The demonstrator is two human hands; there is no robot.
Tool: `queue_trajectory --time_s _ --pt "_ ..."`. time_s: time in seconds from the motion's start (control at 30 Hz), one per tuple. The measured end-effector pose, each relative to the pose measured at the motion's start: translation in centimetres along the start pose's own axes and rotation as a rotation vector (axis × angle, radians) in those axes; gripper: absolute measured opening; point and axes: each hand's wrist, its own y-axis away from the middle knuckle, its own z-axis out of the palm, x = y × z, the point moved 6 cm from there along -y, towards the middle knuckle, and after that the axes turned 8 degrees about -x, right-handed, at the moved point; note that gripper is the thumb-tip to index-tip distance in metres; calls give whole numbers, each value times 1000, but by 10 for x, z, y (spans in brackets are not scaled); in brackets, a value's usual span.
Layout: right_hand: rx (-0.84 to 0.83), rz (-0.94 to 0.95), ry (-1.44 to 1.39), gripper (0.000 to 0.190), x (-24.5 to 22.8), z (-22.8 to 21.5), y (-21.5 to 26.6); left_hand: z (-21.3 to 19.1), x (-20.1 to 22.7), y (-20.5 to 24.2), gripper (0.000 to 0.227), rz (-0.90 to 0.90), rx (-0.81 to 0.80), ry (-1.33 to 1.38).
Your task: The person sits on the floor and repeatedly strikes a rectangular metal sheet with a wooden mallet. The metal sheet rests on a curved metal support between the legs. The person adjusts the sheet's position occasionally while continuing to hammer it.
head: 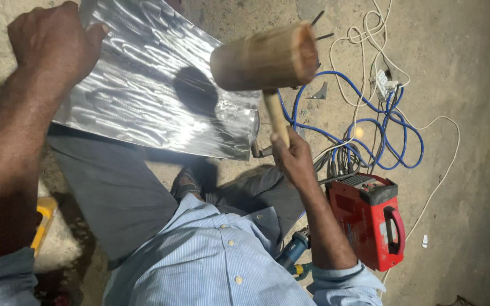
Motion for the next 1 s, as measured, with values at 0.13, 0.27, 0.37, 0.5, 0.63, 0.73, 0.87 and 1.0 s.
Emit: queue_trajectory --time_s 0.13,0.27,0.37,0.5,0.63,0.73,0.87,1.0 --pt "97 -525 -98 43 -29 -19 30 -8 5 10 32 221 307 64" --pt "139 -597 105 49 -16 8 25 -5 -1 4 35 138 286 53" --pt "60 -109 355 52 14 18 7 -8 1 7 34 185 386 -37" --pt "59 -92 -56 58 5 -9 18 -17 5 13 28 262 540 -156" --pt "115 -621 -291 56 -23 -14 35 -34 8 17 26 260 512 -182" --pt "113 -583 -120 59 -5 6 27 -37 11 23 25 288 473 -174" --pt "88 -35 278 59 33 -5 18 -39 24 30 26 337 580 -220" --pt "106 -309 -169 56 11 -36 47 -23 12 23 24 306 491 11"
